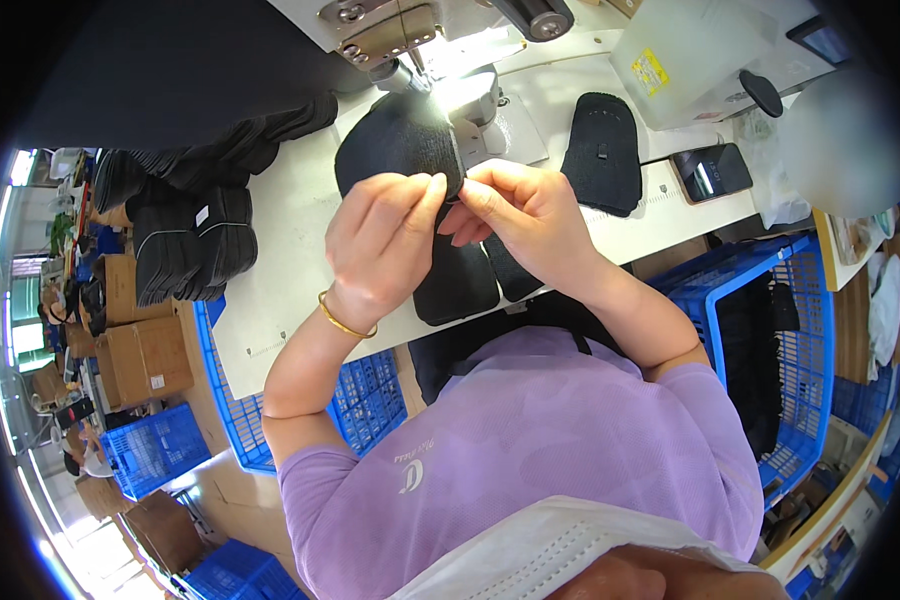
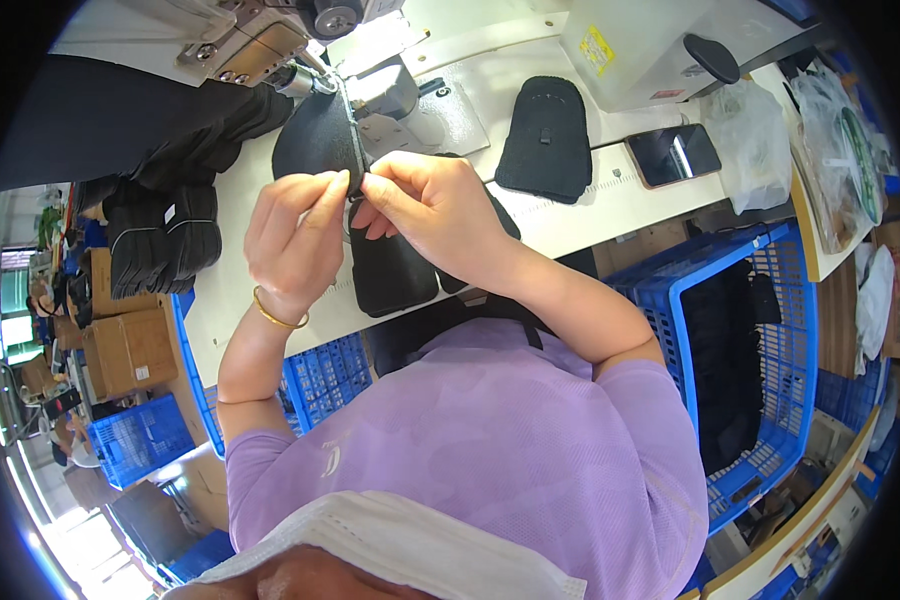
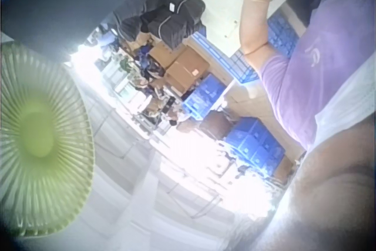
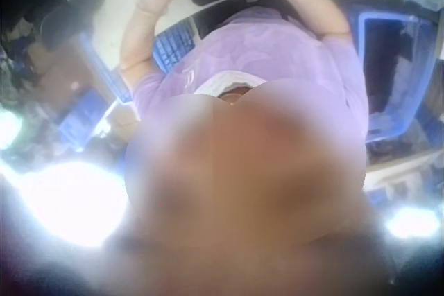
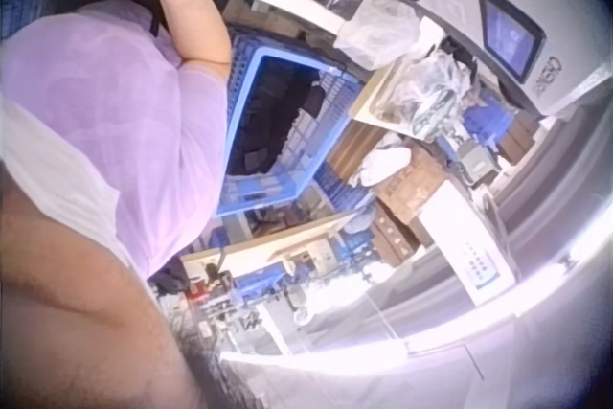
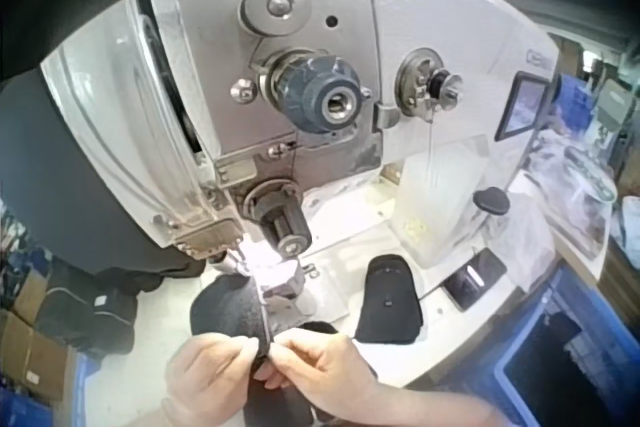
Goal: The person sews fabric pieces together by aligning their edges and feeding them through a sewing machine.
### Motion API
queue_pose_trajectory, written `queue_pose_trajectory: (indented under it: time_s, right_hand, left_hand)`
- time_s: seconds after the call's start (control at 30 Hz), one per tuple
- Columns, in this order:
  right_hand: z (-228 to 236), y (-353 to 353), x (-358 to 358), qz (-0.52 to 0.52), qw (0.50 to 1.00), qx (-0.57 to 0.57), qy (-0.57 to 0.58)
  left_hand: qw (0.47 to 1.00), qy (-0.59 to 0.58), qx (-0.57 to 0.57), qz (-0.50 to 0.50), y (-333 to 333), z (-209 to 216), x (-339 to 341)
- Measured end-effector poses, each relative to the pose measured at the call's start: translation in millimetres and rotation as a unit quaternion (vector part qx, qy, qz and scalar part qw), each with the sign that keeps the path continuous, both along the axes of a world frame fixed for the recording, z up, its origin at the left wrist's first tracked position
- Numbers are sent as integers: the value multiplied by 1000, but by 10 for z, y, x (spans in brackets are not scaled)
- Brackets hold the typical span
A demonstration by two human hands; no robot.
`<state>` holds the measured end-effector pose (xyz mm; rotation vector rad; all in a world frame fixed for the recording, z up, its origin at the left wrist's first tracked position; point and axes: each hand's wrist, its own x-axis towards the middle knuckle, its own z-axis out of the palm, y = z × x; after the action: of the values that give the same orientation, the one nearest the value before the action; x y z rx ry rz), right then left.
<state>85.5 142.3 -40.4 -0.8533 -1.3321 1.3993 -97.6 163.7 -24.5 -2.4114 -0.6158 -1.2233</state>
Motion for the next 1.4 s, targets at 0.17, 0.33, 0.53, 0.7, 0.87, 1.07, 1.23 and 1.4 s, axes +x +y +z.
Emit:
queue_pose_trajectory:
  time_s: [0.17, 0.33, 0.53, 0.7, 0.87, 1.07, 1.23, 1.4]
  right_hand:
    - [21, -14, -37, -42, 998, 45, -34]
    - [4, -9, -57, -61, 996, 33, -49]
    - [34, -12, -75, -83, 996, 13, 23]
    - [21, 144, -60, -63, 997, 26, 26]
    - [-1, 290, -108, -62, 996, 31, 64]
    - [6, 416, -183, -68, 994, 28, 82]
    - [-29, 396, -169, -54, 994, 7, 99]
    - [-96, 367, -135, -47, 995, -5, 93]
  left_hand:
    - [999, 23, 30, 6, 3, -56, -15]
    - [998, 50, 23, 25, -42, -108, -4]
    - [984, 47, 143, 99, 49, -177, -14]
    - [990, 57, 110, 65, 164, -110, -20]
    - [991, 62, 102, 66, 286, -56, -26]
    - [993, 37, 106, 38, 518, -46, -100]
    - [991, 39, 118, 43, 637, -20, -105]
    - [990, 50, 113, 70, 625, -2, -81]
